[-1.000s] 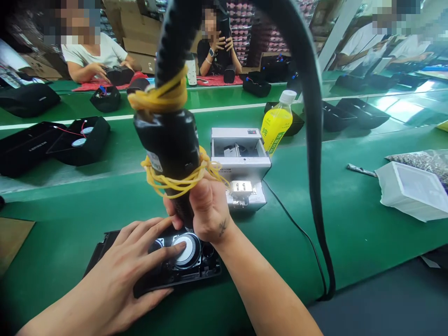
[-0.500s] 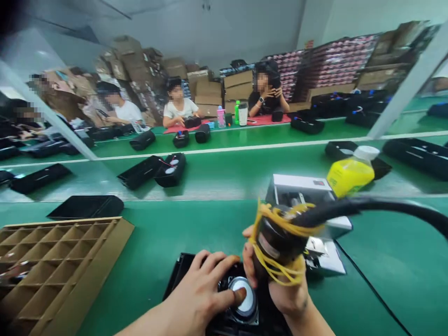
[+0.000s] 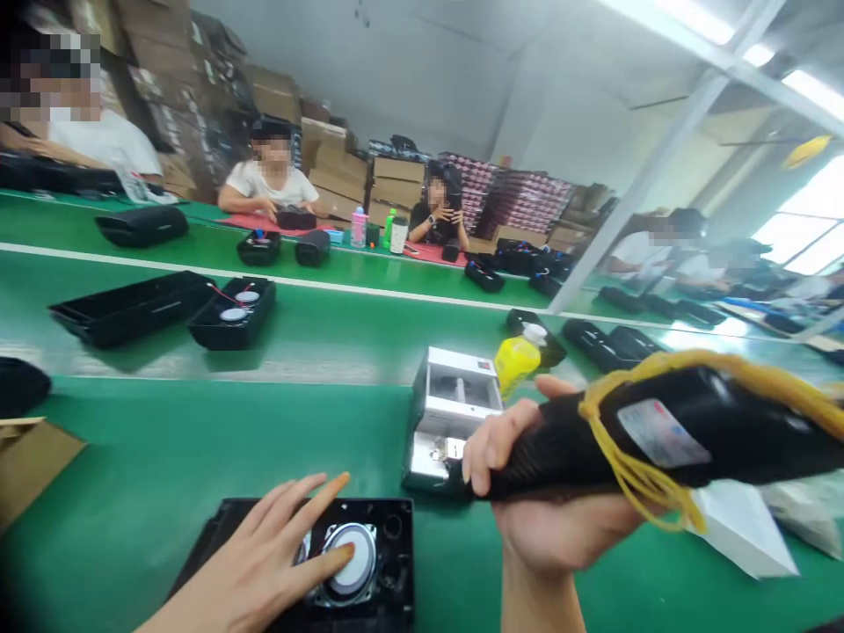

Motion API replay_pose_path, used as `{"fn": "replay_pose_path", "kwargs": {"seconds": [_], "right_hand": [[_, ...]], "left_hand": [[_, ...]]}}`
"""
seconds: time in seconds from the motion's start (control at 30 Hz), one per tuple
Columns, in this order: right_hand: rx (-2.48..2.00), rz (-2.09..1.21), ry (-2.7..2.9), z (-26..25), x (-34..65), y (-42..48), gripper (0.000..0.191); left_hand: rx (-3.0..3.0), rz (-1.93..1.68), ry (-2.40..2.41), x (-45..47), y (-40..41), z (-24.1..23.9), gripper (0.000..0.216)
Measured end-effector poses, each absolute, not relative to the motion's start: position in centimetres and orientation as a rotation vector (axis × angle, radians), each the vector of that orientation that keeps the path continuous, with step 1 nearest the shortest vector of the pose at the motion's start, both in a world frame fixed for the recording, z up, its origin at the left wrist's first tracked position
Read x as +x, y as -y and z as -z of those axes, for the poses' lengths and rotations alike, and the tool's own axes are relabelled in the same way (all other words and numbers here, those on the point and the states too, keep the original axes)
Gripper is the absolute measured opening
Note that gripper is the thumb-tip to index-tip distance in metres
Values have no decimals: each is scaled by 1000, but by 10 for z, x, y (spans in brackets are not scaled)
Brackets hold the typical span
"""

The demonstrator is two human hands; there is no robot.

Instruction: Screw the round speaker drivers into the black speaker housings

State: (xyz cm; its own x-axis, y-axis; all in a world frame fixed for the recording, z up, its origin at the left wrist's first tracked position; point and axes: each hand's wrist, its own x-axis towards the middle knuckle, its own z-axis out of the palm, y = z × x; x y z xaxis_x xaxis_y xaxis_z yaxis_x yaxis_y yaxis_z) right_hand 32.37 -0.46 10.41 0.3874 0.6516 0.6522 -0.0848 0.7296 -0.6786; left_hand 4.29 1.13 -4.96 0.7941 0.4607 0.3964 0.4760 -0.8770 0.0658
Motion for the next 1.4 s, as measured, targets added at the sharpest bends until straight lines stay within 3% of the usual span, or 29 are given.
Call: {"fn": "replay_pose_path", "kwargs": {"seconds": [0.2, 0.43, 0.87, 1.03, 1.23, 1.4], "right_hand": [[-777, -335, 1040, -100, 339, -14, 70], [-826, -368, 1020, -76, 339, -19, 71], [-747, -492, 1069, -91, 335, 13, 72], [-687, -556, 1063, -105, 314, 20, 70], [-601, -800, 1085, -100, 254, 0, 57], [-596, -924, 1081, -76, 220, -17, 63]], "left_hand": [[-2971, 662, 814, 26, -3, 36, 71], [-2987, 597, 847, 22, -3, 29, 79], [-3171, 377, 893, 22, 1, 8, 99], [-3208, 264, 947, 24, 6, -1, 89], [-3220, 382, 961, 22, 9, 14, 78], [-3204, 418, 952, 23, 8, 16, 70]]}}
